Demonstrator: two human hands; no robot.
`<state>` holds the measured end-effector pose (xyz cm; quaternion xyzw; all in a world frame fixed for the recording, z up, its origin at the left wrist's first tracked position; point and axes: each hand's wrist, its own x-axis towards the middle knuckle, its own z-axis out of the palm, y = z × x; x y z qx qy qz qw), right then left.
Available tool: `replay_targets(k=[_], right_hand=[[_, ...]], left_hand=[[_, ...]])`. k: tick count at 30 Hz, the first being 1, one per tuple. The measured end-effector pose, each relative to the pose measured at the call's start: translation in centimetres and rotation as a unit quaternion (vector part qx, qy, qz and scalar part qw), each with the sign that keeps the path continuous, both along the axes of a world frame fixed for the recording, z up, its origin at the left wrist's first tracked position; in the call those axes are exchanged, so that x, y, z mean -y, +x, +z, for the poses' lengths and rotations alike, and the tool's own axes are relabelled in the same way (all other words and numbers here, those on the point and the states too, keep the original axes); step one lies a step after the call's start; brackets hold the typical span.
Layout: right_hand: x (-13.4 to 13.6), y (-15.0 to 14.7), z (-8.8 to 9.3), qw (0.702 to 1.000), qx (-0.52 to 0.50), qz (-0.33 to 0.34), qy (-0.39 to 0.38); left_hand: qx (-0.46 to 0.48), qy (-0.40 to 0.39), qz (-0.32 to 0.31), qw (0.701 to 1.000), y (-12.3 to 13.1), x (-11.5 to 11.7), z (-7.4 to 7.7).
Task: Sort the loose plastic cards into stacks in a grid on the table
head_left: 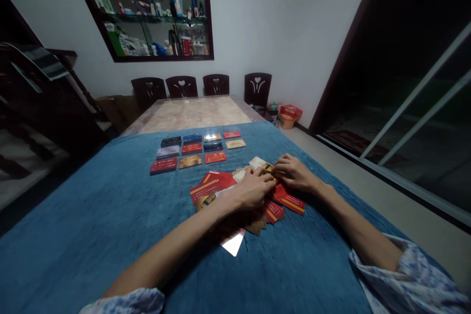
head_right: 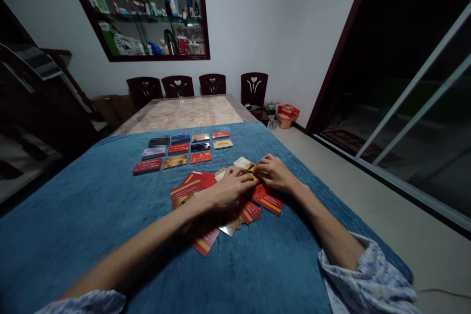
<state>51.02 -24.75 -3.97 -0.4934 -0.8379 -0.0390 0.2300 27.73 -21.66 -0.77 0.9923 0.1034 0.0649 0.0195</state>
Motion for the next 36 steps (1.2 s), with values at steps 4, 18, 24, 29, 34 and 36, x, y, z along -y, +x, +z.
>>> replay_targets(k=[4,18,24,29,34,36], right_hand=[[0.3,0.1,0.0,1.000,-0.010,0.006,-0.012],[1.2,0.6,0.3,0.997,-0.035,0.011,-0.070],[1.3,0.6,0.4,0.995,-0.036,0.011,-0.087],[1.4,0.3,0.8,0.995,-0.037,0.015,-0.088],[1.8,0.0,1.3,0.995,-0.041,0.022,-0.083],[1.9,-0.1,1.5,0.996,-0.047,0.026,-0.078]], left_hand=[[-0.019,0.012,-0.028,0.999,0.9,0.0,-0.7],[-0.011,0.022,0.051,0.998,0.1,-0.9,-0.3],[-0.010,-0.019,0.100,0.995,-0.1,-0.9,0.4],[-0.001,-0.033,0.113,0.993,-0.1,-1.2,0.1],[0.014,-0.014,0.088,0.996,-0.3,-1.5,-0.1],[0.018,0.002,0.075,0.997,-0.4,-1.7,0.0]])
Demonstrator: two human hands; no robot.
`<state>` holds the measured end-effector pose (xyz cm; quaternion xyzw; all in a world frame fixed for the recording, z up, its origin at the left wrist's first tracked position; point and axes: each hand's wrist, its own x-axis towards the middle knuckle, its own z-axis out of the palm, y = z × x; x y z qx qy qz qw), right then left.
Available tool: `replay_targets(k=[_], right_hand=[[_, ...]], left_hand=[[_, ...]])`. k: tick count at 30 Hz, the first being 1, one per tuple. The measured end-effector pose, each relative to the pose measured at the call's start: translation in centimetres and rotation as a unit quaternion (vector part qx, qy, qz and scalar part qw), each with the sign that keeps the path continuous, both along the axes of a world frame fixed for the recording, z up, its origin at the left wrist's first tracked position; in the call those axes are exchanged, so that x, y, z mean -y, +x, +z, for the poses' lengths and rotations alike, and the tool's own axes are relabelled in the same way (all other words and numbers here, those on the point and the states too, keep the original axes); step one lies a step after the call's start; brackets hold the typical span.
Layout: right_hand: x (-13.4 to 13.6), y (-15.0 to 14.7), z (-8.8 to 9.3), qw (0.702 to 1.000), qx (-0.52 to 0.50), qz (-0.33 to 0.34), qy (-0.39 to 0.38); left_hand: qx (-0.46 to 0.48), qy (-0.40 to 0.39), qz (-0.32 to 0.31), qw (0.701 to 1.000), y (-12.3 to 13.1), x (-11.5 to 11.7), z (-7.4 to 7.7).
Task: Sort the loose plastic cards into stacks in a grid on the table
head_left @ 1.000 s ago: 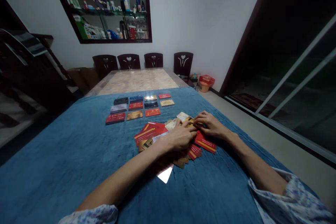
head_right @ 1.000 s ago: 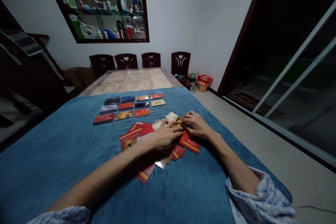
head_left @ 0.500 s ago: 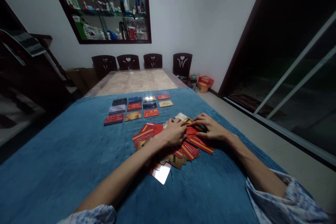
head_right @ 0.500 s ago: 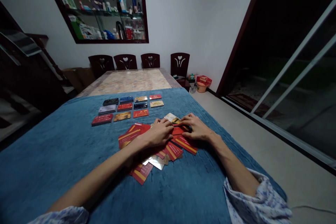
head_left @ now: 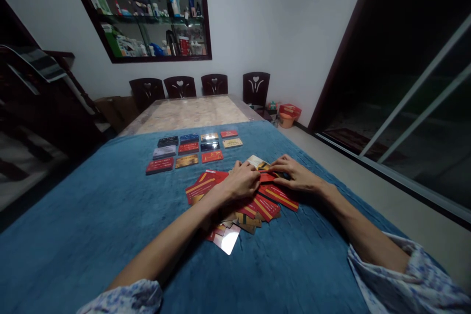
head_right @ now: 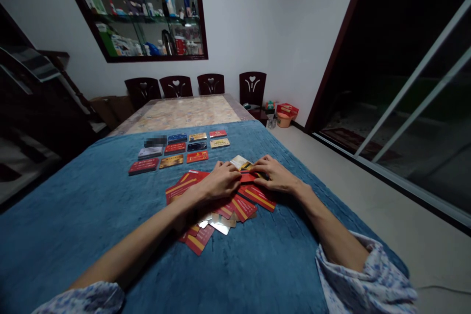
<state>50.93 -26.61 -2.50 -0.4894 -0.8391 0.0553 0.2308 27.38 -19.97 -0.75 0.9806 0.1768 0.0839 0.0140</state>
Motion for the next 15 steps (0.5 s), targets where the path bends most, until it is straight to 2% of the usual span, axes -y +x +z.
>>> replay_targets(k=[8,15], right_hand=[[-0.9,0.1,-1.0,0.995,-0.042,-0.010,0.093],[-1.7,-0.1,-2.1,0.985,-0.068,-0.049,0.148]], left_hand=[[0.013,0.071,0.004,0.997,-0.1,-1.0,0.1],[0.073,0.053,0.028,0.996,-0.6,-2.2,-0.1]])
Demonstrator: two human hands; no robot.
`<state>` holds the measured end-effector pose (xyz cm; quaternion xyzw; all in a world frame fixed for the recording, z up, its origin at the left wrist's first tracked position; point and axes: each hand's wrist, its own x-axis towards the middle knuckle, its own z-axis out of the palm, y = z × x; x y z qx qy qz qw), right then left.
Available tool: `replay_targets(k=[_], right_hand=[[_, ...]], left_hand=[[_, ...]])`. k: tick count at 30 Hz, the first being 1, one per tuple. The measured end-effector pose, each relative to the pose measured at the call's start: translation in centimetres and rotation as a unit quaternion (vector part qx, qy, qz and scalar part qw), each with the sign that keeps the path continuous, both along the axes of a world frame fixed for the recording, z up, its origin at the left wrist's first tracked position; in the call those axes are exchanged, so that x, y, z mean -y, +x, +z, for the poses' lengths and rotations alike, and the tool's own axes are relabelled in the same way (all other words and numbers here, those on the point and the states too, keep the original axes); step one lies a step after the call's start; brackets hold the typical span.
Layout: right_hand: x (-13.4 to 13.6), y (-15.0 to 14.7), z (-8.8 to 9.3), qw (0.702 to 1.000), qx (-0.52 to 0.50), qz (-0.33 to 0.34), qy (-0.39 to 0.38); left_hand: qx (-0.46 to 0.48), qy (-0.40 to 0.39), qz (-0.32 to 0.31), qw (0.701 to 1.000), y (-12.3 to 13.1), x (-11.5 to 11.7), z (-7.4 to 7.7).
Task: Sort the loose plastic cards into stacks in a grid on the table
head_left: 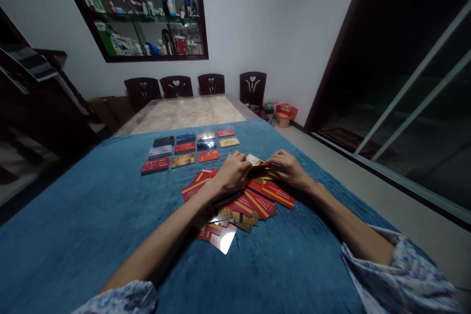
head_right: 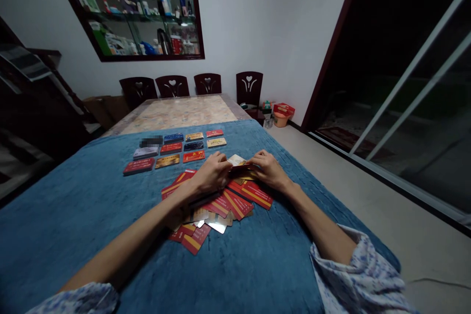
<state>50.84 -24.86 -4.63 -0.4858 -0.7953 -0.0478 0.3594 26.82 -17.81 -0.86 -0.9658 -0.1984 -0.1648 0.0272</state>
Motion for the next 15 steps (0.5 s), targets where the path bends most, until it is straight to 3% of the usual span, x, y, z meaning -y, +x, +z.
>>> replay_targets(k=[9,15], right_hand=[[0.03,-0.81,0.01,0.999,-0.040,-0.028,0.004],[0.23,-1.08,0.19,0.998,-0.038,-0.044,-0.022]], left_hand=[[0.033,0.019,0.019,0.999,-0.39,-0.63,-0.19],[0.078,-0.015,0.033,0.996,-0.64,-0.91,-0.26]])
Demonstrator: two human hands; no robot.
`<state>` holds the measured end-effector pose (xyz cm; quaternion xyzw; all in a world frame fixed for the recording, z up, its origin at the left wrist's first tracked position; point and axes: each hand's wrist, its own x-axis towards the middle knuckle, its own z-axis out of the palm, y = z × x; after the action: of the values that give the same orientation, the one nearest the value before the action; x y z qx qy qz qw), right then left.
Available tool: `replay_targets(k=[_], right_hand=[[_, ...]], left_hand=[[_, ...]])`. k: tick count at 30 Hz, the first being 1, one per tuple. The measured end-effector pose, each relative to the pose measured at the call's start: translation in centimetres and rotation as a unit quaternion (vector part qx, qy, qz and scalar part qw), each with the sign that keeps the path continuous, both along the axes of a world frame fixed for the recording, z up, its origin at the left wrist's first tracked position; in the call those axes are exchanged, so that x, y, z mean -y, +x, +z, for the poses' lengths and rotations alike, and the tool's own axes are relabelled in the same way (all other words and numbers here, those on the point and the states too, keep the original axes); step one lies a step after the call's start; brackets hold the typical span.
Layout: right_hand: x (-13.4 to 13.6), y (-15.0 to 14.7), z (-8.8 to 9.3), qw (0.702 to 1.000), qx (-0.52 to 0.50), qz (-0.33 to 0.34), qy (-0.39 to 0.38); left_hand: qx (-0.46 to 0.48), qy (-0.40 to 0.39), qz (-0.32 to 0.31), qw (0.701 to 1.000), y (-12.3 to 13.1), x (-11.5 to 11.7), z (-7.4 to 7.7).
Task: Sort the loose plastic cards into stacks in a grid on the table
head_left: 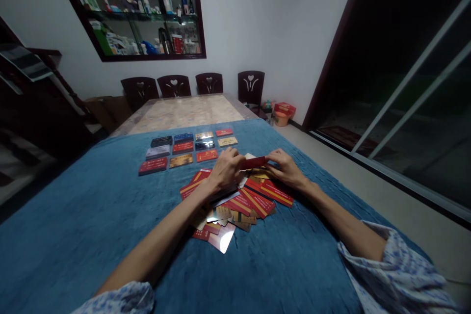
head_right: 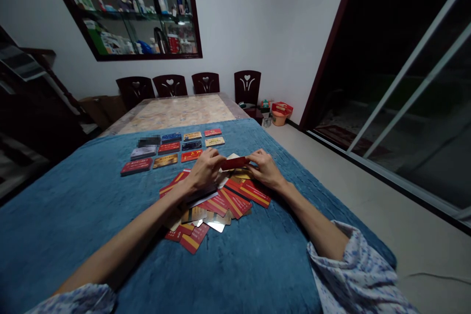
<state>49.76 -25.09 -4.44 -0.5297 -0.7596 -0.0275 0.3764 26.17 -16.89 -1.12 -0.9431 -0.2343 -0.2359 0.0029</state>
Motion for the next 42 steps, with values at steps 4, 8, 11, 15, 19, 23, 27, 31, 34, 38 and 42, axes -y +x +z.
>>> replay_targets(k=[4,8,11,15,19,23,27,31,34,38,42], right_hand=[[0.1,-0.1,0.2,1.000,0.006,-0.003,-0.002],[0.0,-0.2,0.1,1.000,-0.012,-0.005,0.004],[-0.1,-0.3,0.0,0.999,-0.044,-0.008,0.018],[0.0,-0.6,0.1,0.995,-0.091,-0.014,0.030],[0.2,-1.3,0.2,0.995,-0.101,0.014,0.010],[0.1,-1.6,-0.1,0.995,-0.095,0.018,0.004],[0.0,-1.3,-0.5,0.998,-0.060,-0.006,0.026],[0.0,-1.0,-0.5,0.998,-0.003,-0.031,0.051],[0.3,-0.9,-0.2,0.997,0.036,-0.046,0.054],[0.5,-0.9,0.0,0.995,0.056,-0.058,0.056],[0.3,-0.9,-0.3,0.996,0.048,-0.054,0.062]], left_hand=[[0.053,-0.030,0.001,0.998,0.1,-0.2,-0.2],[0.079,-0.051,-0.009,0.996,0.4,-0.4,-0.7],[0.088,-0.067,-0.015,0.994,0.5,-0.5,-1.0],[0.103,-0.089,-0.001,0.991,0.5,-0.2,-1.0],[0.098,-0.110,0.014,0.989,0.8,0.5,-1.0],[0.091,-0.132,0.006,0.987,1.2,0.7,-1.3],[0.124,-0.131,0.014,0.983,1.2,0.6,-1.3],[0.176,-0.129,0.036,0.975,0.9,0.5,-0.8],[0.186,-0.140,0.032,0.972,0.7,0.5,-0.4],[0.168,-0.142,0.027,0.975,0.6,0.5,-0.4],[0.140,-0.151,0.009,0.979,0.7,0.6,-0.8]])
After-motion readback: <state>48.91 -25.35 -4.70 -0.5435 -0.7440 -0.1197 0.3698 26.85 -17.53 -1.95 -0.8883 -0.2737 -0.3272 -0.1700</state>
